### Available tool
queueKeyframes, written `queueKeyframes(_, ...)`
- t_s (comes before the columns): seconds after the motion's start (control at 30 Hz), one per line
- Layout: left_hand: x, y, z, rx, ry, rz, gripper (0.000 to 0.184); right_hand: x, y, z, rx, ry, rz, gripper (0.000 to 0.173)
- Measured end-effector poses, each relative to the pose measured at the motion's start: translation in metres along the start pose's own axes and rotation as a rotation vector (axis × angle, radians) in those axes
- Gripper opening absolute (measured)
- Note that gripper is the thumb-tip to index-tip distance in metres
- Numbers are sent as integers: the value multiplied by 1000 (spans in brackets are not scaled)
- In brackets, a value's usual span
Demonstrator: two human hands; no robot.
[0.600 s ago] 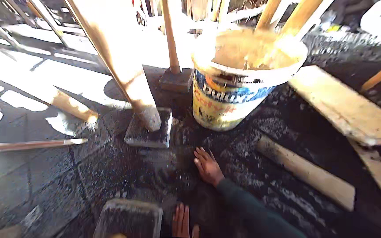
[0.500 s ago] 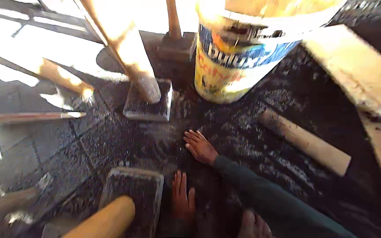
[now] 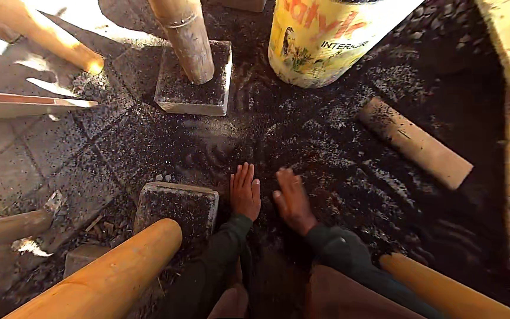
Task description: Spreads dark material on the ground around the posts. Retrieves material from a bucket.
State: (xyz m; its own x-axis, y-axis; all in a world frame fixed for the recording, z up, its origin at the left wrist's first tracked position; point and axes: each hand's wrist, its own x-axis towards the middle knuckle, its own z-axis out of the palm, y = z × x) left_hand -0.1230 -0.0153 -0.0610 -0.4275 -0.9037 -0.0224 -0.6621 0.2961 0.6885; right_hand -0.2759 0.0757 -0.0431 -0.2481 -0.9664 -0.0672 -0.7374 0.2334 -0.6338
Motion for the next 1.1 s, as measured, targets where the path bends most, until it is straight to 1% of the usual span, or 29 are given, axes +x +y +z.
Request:
queueKeyframes(0.07, -3, 8, -2, -101, -27, 51, 57, -14, -20, 6, 215, 19, 3, 63)
queueKeyframes(0.1, 2, 8, -7, -138, -27, 66, 56, -15, -22, 4, 258, 65, 7, 61)
queueKeyframes(0.17, 7, 0, -16, -146, -19, 73, 57, -23, -11, 6, 205, 197, 21, 61)
queueKeyframes(0.2, 3, -5, -15, -118, -26, 73, 59, -28, -3, 10, 144, 229, 31, 62)
queueKeyframes(0.27, -2, -9, -5, -16, -43, 90, 61, -23, 5, 24, 10, 245, -3, 66)
queueKeyframes(0.33, -12, -5, 6, 19, 7, 95, 59, -11, -5, 37, -15, 216, -53, 64)
queueKeyframes(0.43, -33, 2, 14, -40, 76, 45, 53, -1, -22, 49, 66, 200, -66, 63)
queueKeyframes(0.53, -41, 11, 14, -214, 104, -41, 54, -1, -32, 50, 180, 201, -38, 63)
queueKeyframes(0.6, -45, 23, 12, -416, 128, -158, 60, -1, -44, 46, 310, 183, 26, 59)
queueKeyframes(0.67, -46, 33, 10, -607, 162, -287, 60, -1, -60, 39, 482, 138, 152, 54)
queueKeyframes(0.7, -44, 45, 3, -688, 185, -361, 55, -1, -68, 35, 588, 117, 242, 52)
queueKeyframes(0.73, -40, 57, -6, -750, 170, -439, 53, 1, -75, 31, 704, 103, 344, 51)
queueKeyframes(0.8, -33, 83, -25, -847, 83, -551, 54, 10, -86, 15, 974, 123, 560, 45)
queueKeyframes(0.83, -31, 93, -32, -895, 52, -550, 54, 17, -88, 4, 1126, 158, 690, 41)
queueKeyframes(0.87, -30, 99, -38, -950, 17, -500, 57, 26, -89, -10, 1281, 196, 818, 39)
queueKeyframes(0.9, -29, 103, -42, -993, -2, -414, 60, 34, -89, -25, 1409, 231, 915, 37)
queueKeyframes(0.93, -28, 104, -47, -1010, -7, -313, 64, 40, -86, -41, 1516, 255, 969, 35)
queueKeyframes(1.0, -24, 102, -57, -938, 48, -140, 73, 52, -78, -75, 1664, 278, 983, 37)
queueKeyframes(1.03, -24, 97, -57, -855, 102, -97, 73, 58, -77, -95, 1706, 297, 967, 39)
queueKeyframes(1.07, -26, 87, -53, -750, 153, -69, 71, 64, -77, -117, 1759, 308, 913, 42)
queueKeyframes(1.1, -29, 74, -46, -626, 182, -50, 67, 73, -77, -141, 1824, 294, 814, 48)
